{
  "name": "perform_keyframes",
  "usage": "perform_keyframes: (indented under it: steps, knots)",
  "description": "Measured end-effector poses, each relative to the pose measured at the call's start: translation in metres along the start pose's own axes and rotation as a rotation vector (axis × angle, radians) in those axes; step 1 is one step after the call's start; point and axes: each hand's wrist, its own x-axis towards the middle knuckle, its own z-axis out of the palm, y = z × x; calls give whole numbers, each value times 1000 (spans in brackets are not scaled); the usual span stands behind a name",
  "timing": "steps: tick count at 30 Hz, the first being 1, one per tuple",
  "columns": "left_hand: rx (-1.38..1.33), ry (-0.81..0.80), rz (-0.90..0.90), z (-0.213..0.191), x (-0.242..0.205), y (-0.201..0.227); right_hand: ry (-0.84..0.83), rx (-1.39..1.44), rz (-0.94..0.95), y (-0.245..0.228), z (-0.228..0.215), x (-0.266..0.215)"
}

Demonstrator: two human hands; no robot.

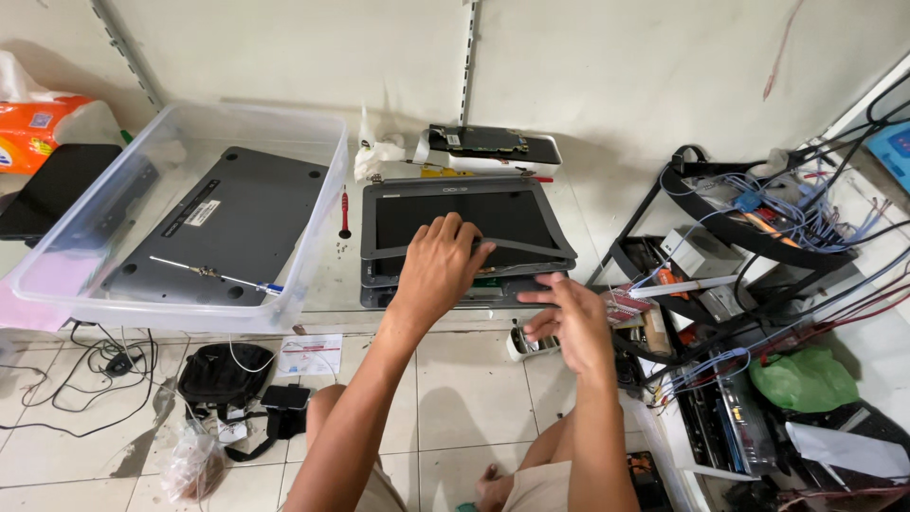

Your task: The person sits on the floor and uses a screwdriver to remove screws from the frame of a tablet-like device. They then use a prying tool to separate the bezel from the screen, carefully lifting the frame away to expose the internal components.

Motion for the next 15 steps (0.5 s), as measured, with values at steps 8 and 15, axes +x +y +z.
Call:
perform_keyframes:
  steps: [8, 15]
  knots:
    - [46, 34, 24, -1, 10, 9, -87, 275, 34, 14, 29, 11]
    - [64, 67, 71, -5, 5, 20, 83, 523, -70, 35, 62, 21]
